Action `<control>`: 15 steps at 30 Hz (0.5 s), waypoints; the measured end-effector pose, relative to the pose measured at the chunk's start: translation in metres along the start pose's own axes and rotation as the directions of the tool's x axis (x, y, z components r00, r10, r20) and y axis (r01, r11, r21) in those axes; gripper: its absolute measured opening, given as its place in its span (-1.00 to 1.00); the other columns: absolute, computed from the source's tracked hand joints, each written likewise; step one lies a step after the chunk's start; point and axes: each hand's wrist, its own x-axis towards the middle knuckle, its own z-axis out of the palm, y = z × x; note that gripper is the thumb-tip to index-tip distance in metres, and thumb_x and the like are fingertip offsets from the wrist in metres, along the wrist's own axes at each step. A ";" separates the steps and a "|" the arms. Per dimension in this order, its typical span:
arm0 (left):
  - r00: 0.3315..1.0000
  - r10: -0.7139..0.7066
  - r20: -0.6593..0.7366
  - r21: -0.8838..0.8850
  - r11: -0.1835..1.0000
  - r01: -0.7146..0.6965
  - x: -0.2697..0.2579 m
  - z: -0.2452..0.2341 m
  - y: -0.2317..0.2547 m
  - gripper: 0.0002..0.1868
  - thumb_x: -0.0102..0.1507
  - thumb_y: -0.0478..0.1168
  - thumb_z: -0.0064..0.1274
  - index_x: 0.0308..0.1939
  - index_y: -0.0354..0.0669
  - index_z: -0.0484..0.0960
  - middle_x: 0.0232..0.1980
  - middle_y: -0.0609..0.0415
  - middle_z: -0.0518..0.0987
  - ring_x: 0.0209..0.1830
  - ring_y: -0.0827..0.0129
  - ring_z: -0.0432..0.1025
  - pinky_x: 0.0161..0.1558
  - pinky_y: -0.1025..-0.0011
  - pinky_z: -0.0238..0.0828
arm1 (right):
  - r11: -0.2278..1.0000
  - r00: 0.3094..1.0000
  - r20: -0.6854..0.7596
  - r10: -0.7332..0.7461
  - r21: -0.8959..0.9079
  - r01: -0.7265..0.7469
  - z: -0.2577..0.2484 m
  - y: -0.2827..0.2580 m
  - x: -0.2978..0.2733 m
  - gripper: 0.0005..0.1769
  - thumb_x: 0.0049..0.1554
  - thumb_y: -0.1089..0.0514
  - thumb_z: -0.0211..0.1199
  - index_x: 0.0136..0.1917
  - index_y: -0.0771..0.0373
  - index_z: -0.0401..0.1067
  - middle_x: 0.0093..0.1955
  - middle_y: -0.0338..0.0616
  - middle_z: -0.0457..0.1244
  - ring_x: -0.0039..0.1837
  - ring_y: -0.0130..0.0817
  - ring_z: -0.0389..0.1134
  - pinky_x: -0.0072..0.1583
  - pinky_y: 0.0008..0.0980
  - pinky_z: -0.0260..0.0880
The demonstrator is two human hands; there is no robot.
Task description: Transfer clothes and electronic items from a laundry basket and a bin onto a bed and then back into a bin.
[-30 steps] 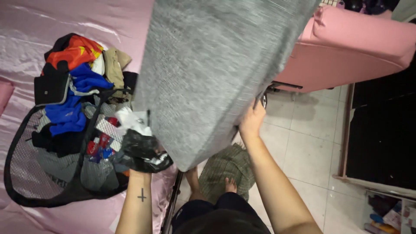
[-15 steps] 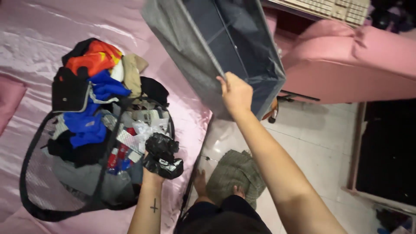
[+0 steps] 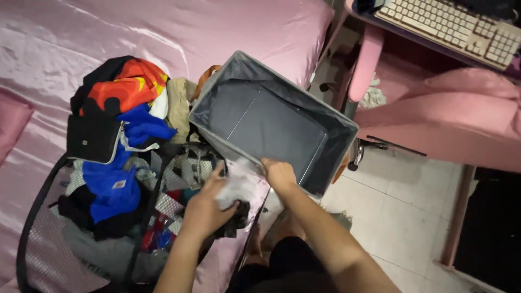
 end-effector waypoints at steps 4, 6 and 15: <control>0.810 -0.206 0.549 0.428 0.902 -0.061 0.054 0.029 -0.009 -0.36 -0.01 -0.12 0.42 0.08 -0.07 0.48 0.67 0.10 -0.01 -0.03 -0.05 0.50 -0.05 0.07 0.51 | 0.998 0.991 0.117 -0.063 0.020 0.061 -0.017 0.019 0.013 -0.83 0.11 0.18 0.16 -0.02 0.21 0.46 -0.08 0.11 0.38 -0.02 0.16 0.41 0.00 0.05 0.40; 0.757 -0.251 0.603 0.472 0.878 -0.085 0.079 0.044 -0.022 -0.40 0.04 -0.10 0.41 0.07 -0.09 0.46 0.67 0.16 -0.07 -0.02 -0.06 0.48 -0.05 0.05 0.50 | 0.994 0.975 0.198 -0.104 0.062 0.094 -0.023 0.037 0.031 -0.80 0.09 0.17 0.20 0.00 0.22 0.48 -0.07 0.12 0.38 0.00 0.16 0.41 0.02 0.02 0.40; 0.780 -0.275 0.562 0.436 0.900 0.003 0.107 0.070 -0.053 -0.25 -0.07 -0.15 0.41 0.19 0.03 0.48 0.49 0.14 0.26 0.12 -0.04 0.39 -0.04 0.09 0.53 | 0.806 0.972 0.236 0.011 0.573 -0.148 0.075 0.170 0.149 -0.72 0.27 0.04 0.12 0.01 0.27 0.50 -0.04 -0.14 0.41 0.03 -0.28 0.42 0.16 -0.33 0.41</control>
